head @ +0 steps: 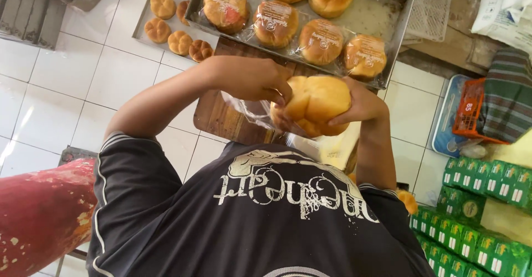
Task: The person packages bread by picking up individual loaves and rolls from trays and placing them into clear plastic bags by hand.
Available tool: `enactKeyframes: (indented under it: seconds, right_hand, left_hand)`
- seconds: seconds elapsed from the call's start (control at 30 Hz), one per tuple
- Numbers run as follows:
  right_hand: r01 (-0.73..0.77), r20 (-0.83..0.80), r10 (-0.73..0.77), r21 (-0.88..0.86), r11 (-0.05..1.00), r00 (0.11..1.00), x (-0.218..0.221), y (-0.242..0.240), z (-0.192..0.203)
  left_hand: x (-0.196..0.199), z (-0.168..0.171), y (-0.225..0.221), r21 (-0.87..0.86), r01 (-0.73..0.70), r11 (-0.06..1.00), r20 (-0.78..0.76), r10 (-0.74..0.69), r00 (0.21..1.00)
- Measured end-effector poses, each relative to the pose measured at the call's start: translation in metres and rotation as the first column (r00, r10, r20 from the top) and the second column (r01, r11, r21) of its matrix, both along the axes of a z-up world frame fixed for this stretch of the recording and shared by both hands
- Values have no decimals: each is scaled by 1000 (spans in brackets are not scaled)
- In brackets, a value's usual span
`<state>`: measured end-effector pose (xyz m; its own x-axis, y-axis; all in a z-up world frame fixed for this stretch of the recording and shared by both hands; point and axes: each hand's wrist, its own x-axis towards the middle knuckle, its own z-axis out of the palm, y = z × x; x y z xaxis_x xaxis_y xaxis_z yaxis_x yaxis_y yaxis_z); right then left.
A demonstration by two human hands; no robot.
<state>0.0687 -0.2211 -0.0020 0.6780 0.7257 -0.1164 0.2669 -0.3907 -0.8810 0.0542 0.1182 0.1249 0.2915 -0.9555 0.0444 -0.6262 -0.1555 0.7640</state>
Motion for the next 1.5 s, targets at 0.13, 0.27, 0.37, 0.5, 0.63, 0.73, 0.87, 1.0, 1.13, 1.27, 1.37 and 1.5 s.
enactKeyframes:
  seconds: [0.13,0.27,0.37,0.5,0.63,0.73,0.87,1.0,1.13,1.27,1.37,1.5]
  right_hand:
    - [-169,-95,153,-187,968,984,-6,26,50]
    - [-372,-111,356,-340,864,928,1,48,36]
    - [-264,118,332,-391,882,936,-6,53,-20]
    - [79,33,-75,-167,983,997,-25,51,49]
    - [101,306,-131,109,989,943,-19,27,30]
    - [37,386,-100,165,986,917,5,16,-102]
    - [705,535,-719,287,648,443,33,47,-337]
    - [-453,490,343,123,883,801,-13,58,-18]
    - [-364,276,250,525,769,928,-25,-6,21]
    - [-84,108,96,969,-231,989,-25,-119,-57]
    - [756,-142,886,591,-282,442,-16,-82,-41]
    - [419,-182,-430,714,560,884,-40,18,-52]
  left_hand:
    - [0,-8,-23,37,61,997,8,-61,998]
    - [-1,-25,-48,49,109,993,72,-112,991]
    - [-3,-21,-61,56,85,995,217,-95,971]
    - [1,3,-43,50,-52,997,182,42,982]
    - [6,28,-48,1,-146,989,221,142,965]
    - [-4,22,-66,-86,-39,996,192,55,980]
    - [16,-30,-85,-236,164,958,171,-126,977]
    - [29,-48,-76,-392,137,910,19,-141,990]
    - [16,-9,-63,-533,-2,846,11,9,1000]
    - [7,4,-74,-615,-123,779,61,202,977]
    - [2,22,-82,-708,-149,690,113,320,941]
    - [-2,28,-98,-810,-202,551,66,428,901]
